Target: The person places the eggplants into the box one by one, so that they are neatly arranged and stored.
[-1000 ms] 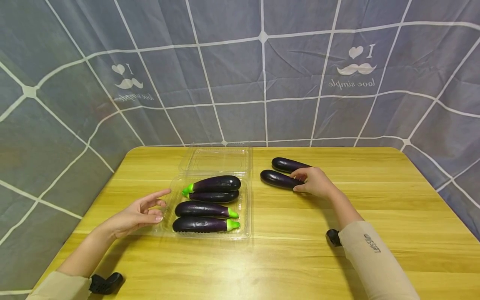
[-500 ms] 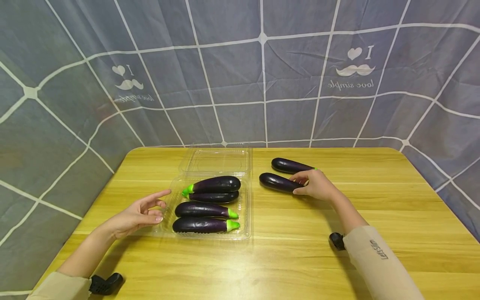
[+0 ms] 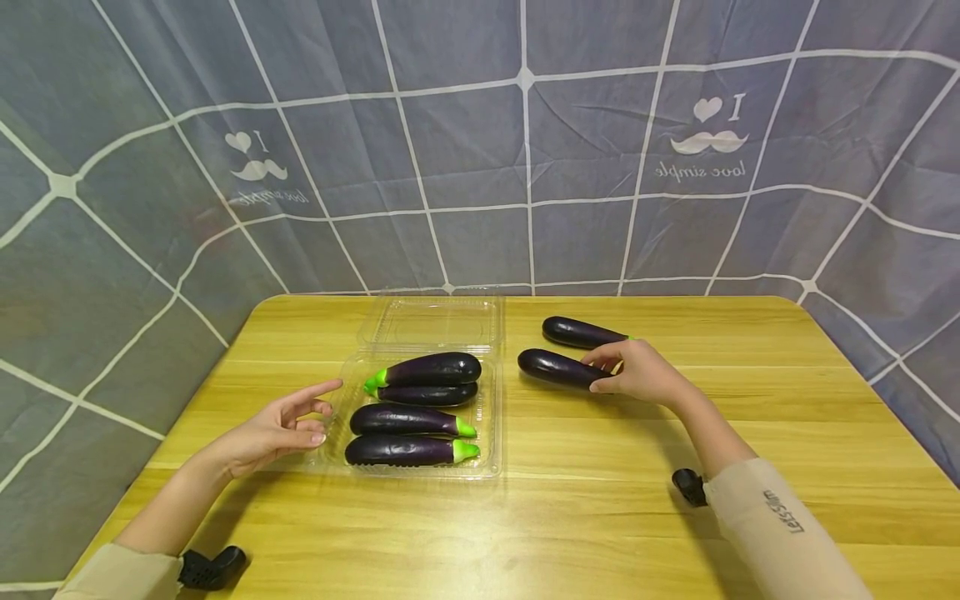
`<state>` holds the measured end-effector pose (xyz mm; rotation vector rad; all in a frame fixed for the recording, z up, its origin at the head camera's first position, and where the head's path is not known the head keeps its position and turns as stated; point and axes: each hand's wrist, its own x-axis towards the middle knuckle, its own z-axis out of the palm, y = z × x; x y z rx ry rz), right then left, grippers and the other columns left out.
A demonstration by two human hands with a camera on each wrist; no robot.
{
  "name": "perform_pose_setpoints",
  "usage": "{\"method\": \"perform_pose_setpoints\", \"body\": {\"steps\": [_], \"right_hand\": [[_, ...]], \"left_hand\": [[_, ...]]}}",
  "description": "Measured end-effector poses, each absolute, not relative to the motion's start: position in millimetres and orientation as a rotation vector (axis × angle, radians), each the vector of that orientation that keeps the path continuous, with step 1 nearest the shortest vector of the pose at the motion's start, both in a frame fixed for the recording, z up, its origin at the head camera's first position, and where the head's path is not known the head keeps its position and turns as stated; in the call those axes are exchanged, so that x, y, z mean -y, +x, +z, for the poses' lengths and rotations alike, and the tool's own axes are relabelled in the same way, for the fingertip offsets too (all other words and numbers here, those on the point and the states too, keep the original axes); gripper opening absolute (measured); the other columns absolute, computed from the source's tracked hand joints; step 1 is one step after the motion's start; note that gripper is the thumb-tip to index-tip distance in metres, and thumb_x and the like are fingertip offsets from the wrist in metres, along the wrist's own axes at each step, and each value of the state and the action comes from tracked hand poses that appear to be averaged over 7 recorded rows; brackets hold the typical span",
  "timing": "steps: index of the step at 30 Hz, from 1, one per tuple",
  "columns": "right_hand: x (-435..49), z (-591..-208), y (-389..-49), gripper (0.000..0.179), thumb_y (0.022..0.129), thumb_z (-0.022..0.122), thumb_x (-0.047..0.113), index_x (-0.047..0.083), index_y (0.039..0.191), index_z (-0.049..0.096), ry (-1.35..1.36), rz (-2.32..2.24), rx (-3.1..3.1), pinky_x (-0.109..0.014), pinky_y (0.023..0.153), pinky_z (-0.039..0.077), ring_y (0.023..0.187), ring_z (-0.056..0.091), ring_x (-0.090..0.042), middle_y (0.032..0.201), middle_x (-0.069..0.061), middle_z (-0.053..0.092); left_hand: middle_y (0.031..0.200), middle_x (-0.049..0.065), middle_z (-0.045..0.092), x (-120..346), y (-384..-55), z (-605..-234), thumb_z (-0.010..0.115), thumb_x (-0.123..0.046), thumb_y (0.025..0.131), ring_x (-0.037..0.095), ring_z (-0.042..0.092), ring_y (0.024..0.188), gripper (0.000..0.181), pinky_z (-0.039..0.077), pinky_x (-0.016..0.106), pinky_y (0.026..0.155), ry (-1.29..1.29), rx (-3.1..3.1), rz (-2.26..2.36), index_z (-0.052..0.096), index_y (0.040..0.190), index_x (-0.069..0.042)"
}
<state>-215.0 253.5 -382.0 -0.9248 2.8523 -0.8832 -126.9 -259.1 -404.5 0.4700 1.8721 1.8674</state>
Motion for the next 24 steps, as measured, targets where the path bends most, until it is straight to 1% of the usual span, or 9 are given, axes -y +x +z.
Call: {"method": "perform_pose_setpoints", "body": {"steps": [6,13,18,24], "right_hand": [[-255,-377,-209,0.035,0.076,0.078,0.018,0.004,0.108,0.068,-0.96,-0.892,-2.834,-0.026,0.066,0.051,0.082,0.061,-0.017,0.097,-0.005,0.068],[-255,-372,-205,0.035,0.076,0.078,0.017,0.004,0.107,0.069,-0.997,-0.914,-2.824,-0.027,0.065,0.051,0.08,0.061,-0.016,0.098,-0.005,0.068],[-254,-370,-202,0.035,0.076,0.078,0.018,0.005,0.107,0.069,-1.005,-0.933,-2.814,-0.027,0.066,0.051,0.081,0.061,-0.013,0.1,-0.004,0.068],[-252,-364,-196,0.035,0.078,0.076,0.023,0.007,0.109,0.068,-1.068,-0.933,-2.799,-0.027,0.069,0.052,0.084,0.061,-0.013,0.103,-0.004,0.067]], "left_hand": [[0.109,0.007,0.042,259,-127,-405,0.061,0.006,0.085,0.007,0.056,0.082,0.075,0.05,0.02,0.073,0.47,-1.855,1.878,0.022,0.148,-0.008],[0.11,0.009,0.041,258,-127,-404,0.062,0.004,0.085,0.007,0.055,0.083,0.076,0.05,0.02,0.073,0.457,-1.882,1.866,0.02,0.148,-0.005],[0.11,0.01,0.041,258,-126,-403,0.061,0.004,0.085,0.008,0.056,0.083,0.076,0.05,0.02,0.071,0.447,-1.907,1.849,0.019,0.148,-0.004],[0.109,0.01,0.041,257,-126,-403,0.061,0.005,0.085,0.008,0.056,0.083,0.077,0.05,0.02,0.071,0.441,-1.911,1.847,0.017,0.148,-0.003]]}}
